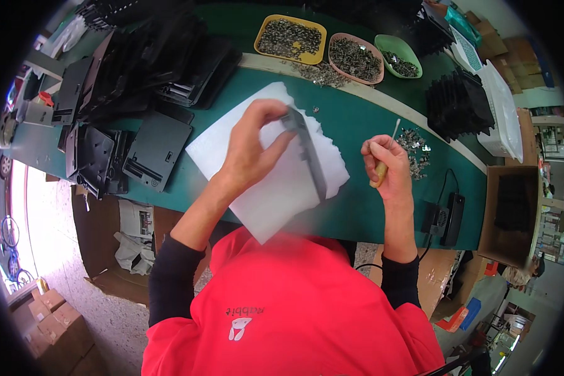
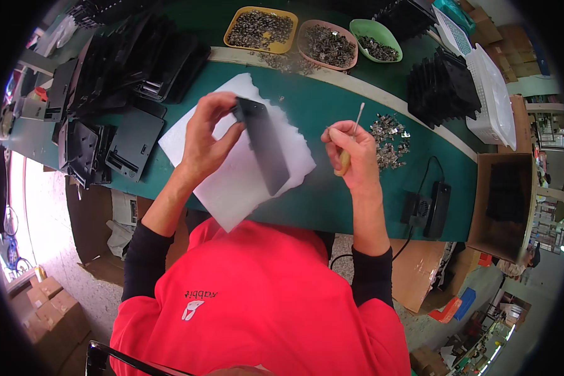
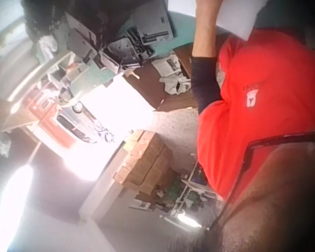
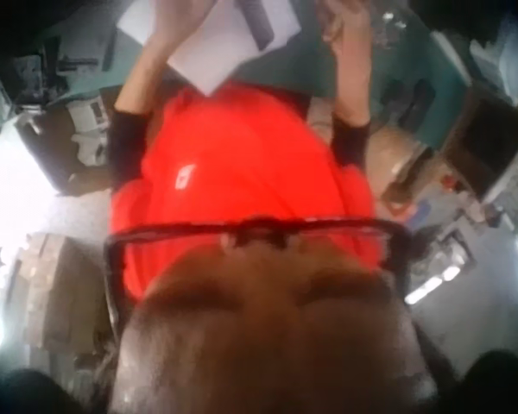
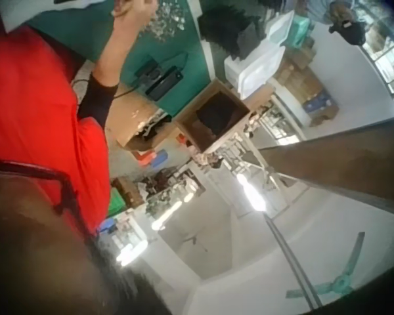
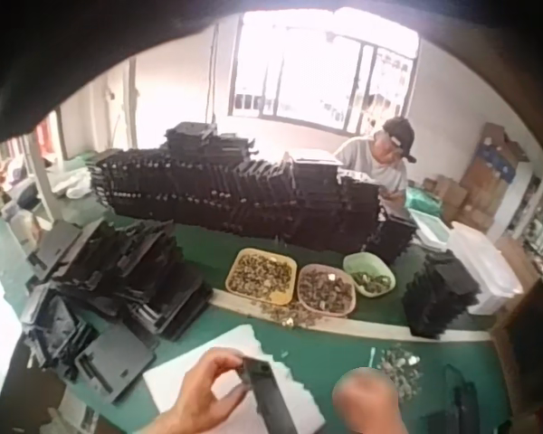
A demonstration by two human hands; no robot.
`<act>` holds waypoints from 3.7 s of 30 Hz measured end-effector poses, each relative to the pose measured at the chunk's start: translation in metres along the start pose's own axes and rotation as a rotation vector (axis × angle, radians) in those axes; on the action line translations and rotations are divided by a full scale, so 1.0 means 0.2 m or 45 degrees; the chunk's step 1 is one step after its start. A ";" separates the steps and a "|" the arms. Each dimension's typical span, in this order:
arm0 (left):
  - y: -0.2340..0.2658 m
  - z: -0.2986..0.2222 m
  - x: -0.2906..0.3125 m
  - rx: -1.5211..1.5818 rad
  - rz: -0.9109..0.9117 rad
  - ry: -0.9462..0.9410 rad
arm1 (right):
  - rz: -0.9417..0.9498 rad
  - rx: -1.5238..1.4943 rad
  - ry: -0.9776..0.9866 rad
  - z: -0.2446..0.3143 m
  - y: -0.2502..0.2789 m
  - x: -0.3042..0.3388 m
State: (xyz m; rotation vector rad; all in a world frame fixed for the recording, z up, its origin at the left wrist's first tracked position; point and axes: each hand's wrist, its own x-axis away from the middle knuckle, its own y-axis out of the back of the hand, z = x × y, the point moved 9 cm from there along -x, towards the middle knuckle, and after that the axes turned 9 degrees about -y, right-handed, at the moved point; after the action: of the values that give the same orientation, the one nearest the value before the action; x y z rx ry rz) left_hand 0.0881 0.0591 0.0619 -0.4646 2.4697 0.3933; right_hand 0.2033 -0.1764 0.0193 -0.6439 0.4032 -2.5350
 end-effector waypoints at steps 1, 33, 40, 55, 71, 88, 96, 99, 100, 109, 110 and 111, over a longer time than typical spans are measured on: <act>0.03 0.05 0.06 0.013 0.013 0.099 | 0.042 -0.038 -0.016 0.01 -0.01 0.02; -0.11 -0.05 0.21 -0.830 0.342 0.174 | -0.023 1.883 0.340 -0.04 -0.60 -0.29; -0.11 -0.04 0.22 -0.830 0.318 0.166 | -0.037 2.028 0.374 -0.03 -0.66 -0.29; -0.11 -0.04 0.23 -0.786 0.328 0.169 | 0.045 1.792 0.310 -0.07 -0.63 -0.31; -0.14 -0.08 0.21 -0.929 0.396 0.075 | 0.089 1.309 -0.329 -0.16 -0.44 -0.34; -0.21 -0.07 0.16 -0.949 0.527 -0.021 | 0.054 2.134 0.397 -0.14 -0.51 0.01; -0.21 -0.06 0.16 -0.964 0.523 -0.005 | 0.046 2.126 0.335 -0.18 -0.50 -0.02; -0.21 -0.06 0.17 -0.988 0.507 -0.033 | 0.020 2.213 0.272 -0.19 -0.52 -0.02; -0.22 -0.06 0.17 -0.998 0.500 -0.053 | 0.013 2.225 0.291 -0.18 -0.53 -0.01; -0.24 -0.05 0.17 -1.042 0.484 -0.054 | 0.089 2.541 0.221 -0.18 -0.65 -0.02; -0.24 -0.05 0.17 -1.050 0.487 -0.026 | 0.106 2.486 0.246 -0.15 -0.64 -0.04; -0.24 -0.05 0.18 -1.053 0.492 0.006 | 0.125 2.432 0.263 -0.13 -0.61 -0.04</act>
State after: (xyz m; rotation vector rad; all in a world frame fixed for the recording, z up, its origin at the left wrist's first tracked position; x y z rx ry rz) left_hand 0.0759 0.0039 0.0410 -0.2889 2.2995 1.5892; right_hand 0.1492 -0.0653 0.0424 0.3935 -1.6525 -1.7081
